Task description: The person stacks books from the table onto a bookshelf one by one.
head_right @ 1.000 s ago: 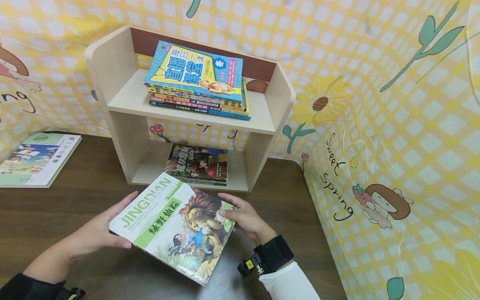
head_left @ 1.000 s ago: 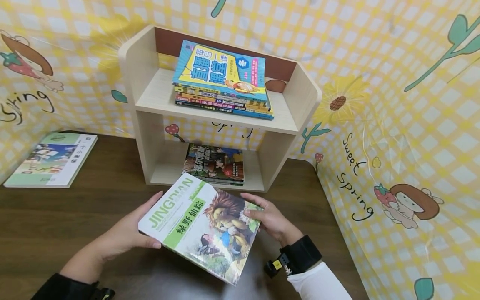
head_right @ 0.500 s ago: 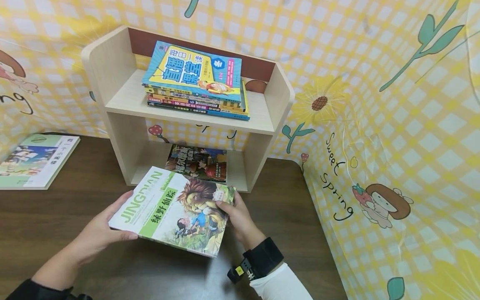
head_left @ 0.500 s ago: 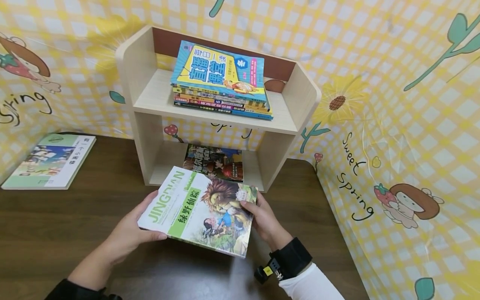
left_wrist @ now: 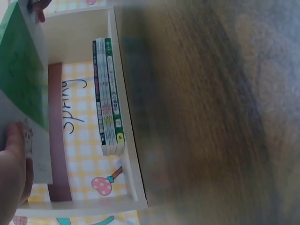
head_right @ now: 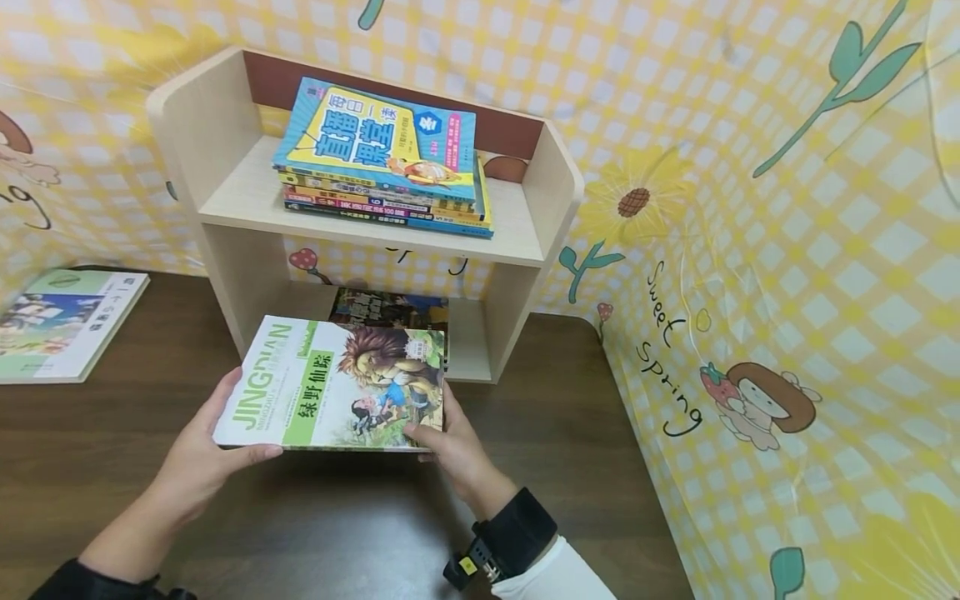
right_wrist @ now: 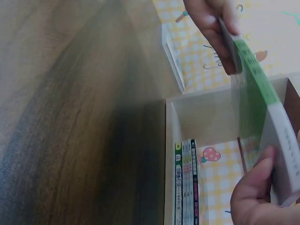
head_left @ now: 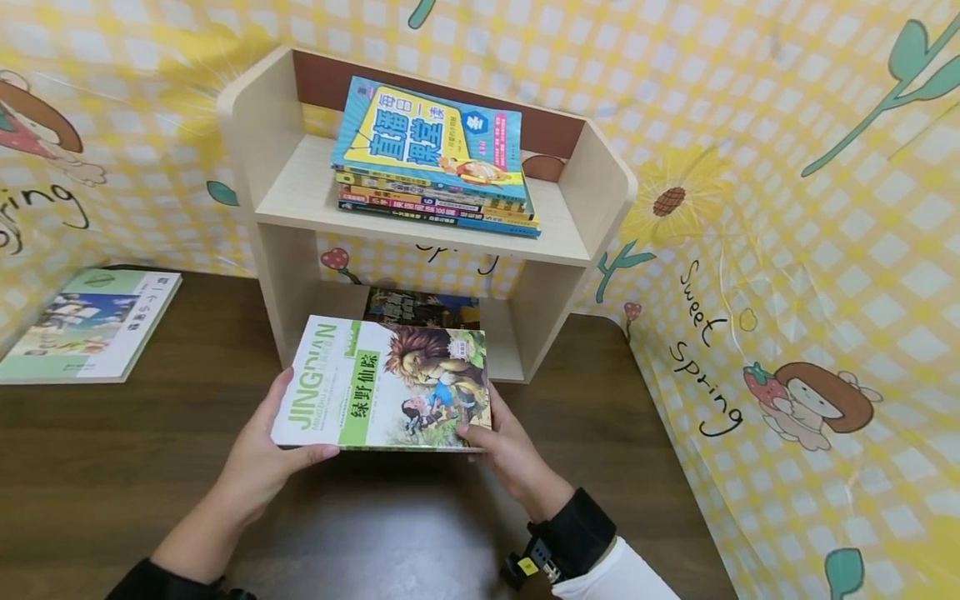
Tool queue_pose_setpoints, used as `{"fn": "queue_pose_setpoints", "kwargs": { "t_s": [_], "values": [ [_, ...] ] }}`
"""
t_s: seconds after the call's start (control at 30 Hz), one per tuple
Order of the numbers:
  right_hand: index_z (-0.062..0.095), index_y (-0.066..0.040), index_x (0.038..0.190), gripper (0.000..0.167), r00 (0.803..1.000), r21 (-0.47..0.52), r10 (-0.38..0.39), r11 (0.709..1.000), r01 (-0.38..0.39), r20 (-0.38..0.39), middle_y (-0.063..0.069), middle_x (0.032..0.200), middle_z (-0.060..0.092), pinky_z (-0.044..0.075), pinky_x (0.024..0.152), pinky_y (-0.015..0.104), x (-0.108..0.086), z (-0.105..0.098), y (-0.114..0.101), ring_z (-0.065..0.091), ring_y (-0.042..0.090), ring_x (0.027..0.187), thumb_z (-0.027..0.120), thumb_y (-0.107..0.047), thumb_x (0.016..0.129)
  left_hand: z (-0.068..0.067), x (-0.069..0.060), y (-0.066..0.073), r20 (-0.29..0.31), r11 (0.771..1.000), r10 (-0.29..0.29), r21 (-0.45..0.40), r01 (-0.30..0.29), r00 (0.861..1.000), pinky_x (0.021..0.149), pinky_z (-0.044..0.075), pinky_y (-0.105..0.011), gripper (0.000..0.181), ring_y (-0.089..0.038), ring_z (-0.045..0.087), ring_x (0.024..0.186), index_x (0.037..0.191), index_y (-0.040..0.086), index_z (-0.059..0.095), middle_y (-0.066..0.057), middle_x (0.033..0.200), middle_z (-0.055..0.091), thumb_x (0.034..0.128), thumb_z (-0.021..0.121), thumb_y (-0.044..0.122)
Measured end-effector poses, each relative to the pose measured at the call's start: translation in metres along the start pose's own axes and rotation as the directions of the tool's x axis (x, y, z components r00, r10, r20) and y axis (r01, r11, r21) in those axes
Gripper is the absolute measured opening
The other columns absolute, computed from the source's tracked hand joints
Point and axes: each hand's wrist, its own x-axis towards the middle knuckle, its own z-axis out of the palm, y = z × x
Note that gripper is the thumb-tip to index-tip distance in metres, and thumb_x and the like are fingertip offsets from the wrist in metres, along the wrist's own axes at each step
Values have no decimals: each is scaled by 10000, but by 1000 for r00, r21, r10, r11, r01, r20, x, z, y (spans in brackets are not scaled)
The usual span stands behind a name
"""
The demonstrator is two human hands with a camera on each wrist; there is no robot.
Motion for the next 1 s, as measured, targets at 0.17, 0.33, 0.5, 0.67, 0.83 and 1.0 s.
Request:
{"fn": "queue_pose_setpoints", "kwargs": {
  "t_s": [0.17, 0.33, 0.5, 0.67, 0.83, 1.0],
  "values": [
    [47, -234, 1560, 1026, 991, -20, -126, 992, 127, 36, 119, 1508, 360, 446, 966, 246, 4, 3, 7, 531, 187, 1204, 708, 22, 819, 6, 1, -2, -42, 999, 39, -3, -40, 998, 763, 420, -82, 1135, 64, 500, 936, 1559, 107, 89, -195, 1367, 426, 704, 817, -54],
    [-14, -243, 1558, 1158, 989, -82, -146, 986, 146, 11, 87, 1584, 202, 431, 985, 230, 9, -1, 14, 412, 262, 1330, 773, 43, 759, 10, 6, -7, -47, 997, 81, -3, -81, 996, 772, 423, -82, 1131, 60, 515, 952, 1558, 109, 103, -190, 1365, 438, 699, 819, -57],
    [-1, -210, 1559, 1139, 987, -141, -157, 978, 152, -26, 135, 1568, 232, 472, 926, 226, 16, -7, 21, 483, 277, 1265, 753, 91, 760, 13, 14, -10, -16, 997, 74, 19, -74, 997, 842, 333, -55, 1145, 72, 459, 1019, 1560, 105, 71, -235, 1465, 365, 711, 832, -1],
    [39, -173, 1551, 1092, 982, -125, -188, 975, 184, -21, 182, 1530, 297, 491, 905, 231, 25, -17, 26, 526, 278, 1216, 737, 114, 762, 18, 26, -16, 32, 1000, 20, 11, -21, 999, 844, 350, -72, 1150, 91, 469, 1013, 1561, 112, 29, -227, 1467, 373, 736, 827, 39],
    [31, -157, 1551, 1090, 982, -128, -188, 975, 184, -20, 194, 1532, 286, 497, 901, 241, 31, -25, 32, 526, 295, 1212, 728, 129, 762, 24, 33, -26, 66, 1000, -11, -16, 13, 998, 835, 395, -86, 1167, 99, 504, 995, 1560, 118, -6, -224, 1451, 400, 742, 823, 45],
    [31, -169, 1555, 1083, 987, -141, -156, 979, 150, -32, 180, 1550, 257, 465, 942, 251, 35, -31, 39, 459, 323, 1286, 729, 111, 775, 29, 40, -35, 77, 1000, -16, -9, 17, 997, 820, 418, -91, 1172, 83, 516, 994, 1560, 113, 10, -221, 1435, 421, 730, 837, 72]
  ]
}}
